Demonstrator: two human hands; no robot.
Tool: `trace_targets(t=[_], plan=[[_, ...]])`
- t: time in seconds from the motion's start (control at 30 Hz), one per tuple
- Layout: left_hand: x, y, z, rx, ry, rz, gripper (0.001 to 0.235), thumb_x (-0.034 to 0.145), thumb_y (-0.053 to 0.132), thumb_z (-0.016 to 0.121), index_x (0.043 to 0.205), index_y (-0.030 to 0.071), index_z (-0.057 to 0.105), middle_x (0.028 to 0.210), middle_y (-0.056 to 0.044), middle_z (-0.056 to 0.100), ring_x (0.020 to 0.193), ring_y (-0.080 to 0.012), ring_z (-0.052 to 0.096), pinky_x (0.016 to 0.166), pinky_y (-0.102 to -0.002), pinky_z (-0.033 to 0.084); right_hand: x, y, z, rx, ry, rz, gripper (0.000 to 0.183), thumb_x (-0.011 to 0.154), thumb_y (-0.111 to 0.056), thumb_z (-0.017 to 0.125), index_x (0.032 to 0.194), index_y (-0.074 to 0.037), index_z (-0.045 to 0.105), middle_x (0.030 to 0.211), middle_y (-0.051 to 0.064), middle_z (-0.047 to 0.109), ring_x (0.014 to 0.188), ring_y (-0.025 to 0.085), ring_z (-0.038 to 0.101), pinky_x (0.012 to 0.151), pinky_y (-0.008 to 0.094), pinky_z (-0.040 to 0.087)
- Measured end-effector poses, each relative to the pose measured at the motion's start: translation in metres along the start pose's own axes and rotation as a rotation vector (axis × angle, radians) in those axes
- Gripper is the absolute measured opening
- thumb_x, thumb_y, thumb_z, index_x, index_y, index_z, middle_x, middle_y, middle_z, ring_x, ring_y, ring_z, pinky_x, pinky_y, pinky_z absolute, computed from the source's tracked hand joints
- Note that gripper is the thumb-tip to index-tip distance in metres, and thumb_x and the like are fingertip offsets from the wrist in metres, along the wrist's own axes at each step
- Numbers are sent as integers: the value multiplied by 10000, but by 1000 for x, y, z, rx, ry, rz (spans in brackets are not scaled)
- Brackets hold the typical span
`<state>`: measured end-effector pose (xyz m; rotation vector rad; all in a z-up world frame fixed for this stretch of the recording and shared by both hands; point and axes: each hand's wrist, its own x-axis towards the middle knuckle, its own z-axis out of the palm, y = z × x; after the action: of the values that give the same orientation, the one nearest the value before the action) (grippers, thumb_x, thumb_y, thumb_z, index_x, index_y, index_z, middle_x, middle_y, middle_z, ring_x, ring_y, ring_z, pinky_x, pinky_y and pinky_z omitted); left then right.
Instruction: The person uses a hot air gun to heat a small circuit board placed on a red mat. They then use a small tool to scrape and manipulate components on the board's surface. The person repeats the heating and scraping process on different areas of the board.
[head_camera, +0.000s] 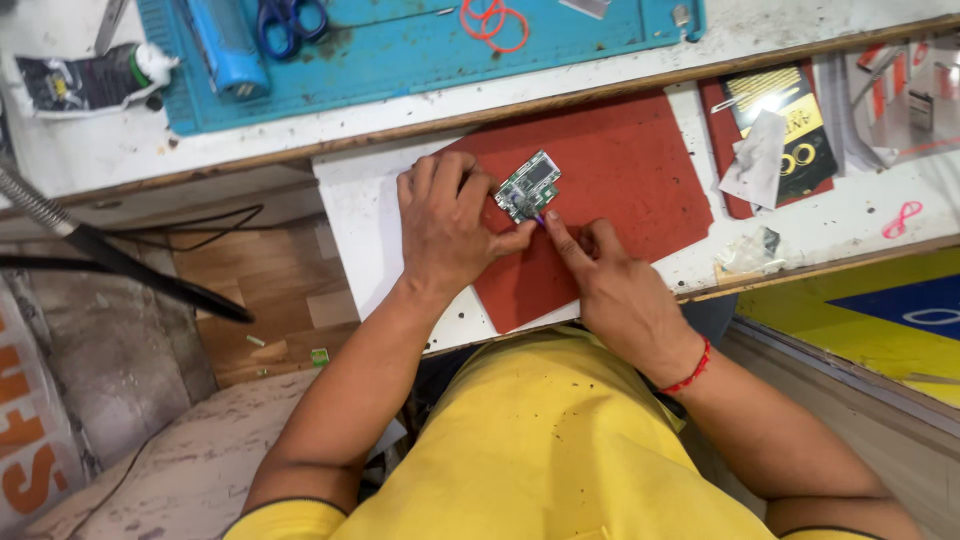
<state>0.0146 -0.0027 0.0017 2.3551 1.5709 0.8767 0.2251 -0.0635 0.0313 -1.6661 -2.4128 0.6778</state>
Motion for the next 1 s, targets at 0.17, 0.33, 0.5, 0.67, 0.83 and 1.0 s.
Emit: trace_targets(t=[0.17, 0.33, 0.5, 0.67, 0.83, 1.0], plan=[[-1, -9, 2, -118, -71, -31, 535, 574, 441, 996, 900, 140, 697, 1033, -14, 574, 988, -244, 527, 856, -433, 369, 10, 18, -6, -20, 49, 49, 716, 859, 71, 499, 1559, -71, 465, 1145, 195, 580, 755, 397, 668, 620, 467, 567], [3, -10, -3, -142, -112, -65, 530, 579, 463, 991, 901, 147, 712, 1025, -2, 587, 979, -231, 531, 831, -421, 361, 9, 14, -9, 41, 31, 4, 731, 823, 69, 500, 1538, -78, 475, 1141, 209, 576, 826, 394, 674, 628, 467, 567], [4, -13, -1, -124, -78, -19, 517, 594, 456, 992, 904, 152, 711, 1035, 10, 585, 1009, -221, 530, 889, -424, 379, 37, 18, 2, 133, 81, 69, 649, 907, 61, 493, 1520, -148, 526, 1170, 200, 577, 865, 405, 656, 726, 499, 552], [4, -11, -1, -136, -87, -41, 519, 585, 464, 992, 885, 150, 708, 1026, -7, 579, 991, -241, 524, 843, -426, 365, 9, 17, -8, 129, 75, 30, 660, 867, 63, 486, 1494, -129, 554, 1108, 207, 558, 853, 421, 655, 687, 496, 564], [1, -13, 1, -132, -81, -26, 522, 614, 449, 992, 899, 141, 682, 1039, -8, 577, 1010, -243, 528, 864, -428, 366, 24, 14, 2, 83, 107, 51, 634, 895, 45, 513, 1496, -148, 579, 1134, 192, 591, 771, 411, 656, 675, 509, 550], [0, -11, 0, -132, -59, -35, 569, 611, 483, 1005, 912, 133, 672, 1037, -22, 572, 1006, -257, 522, 859, -432, 362, 13, 12, -8, 101, 184, 62, 639, 908, 37, 511, 1502, -189, 576, 1075, 148, 613, 771, 364, 669, 646, 455, 557]])
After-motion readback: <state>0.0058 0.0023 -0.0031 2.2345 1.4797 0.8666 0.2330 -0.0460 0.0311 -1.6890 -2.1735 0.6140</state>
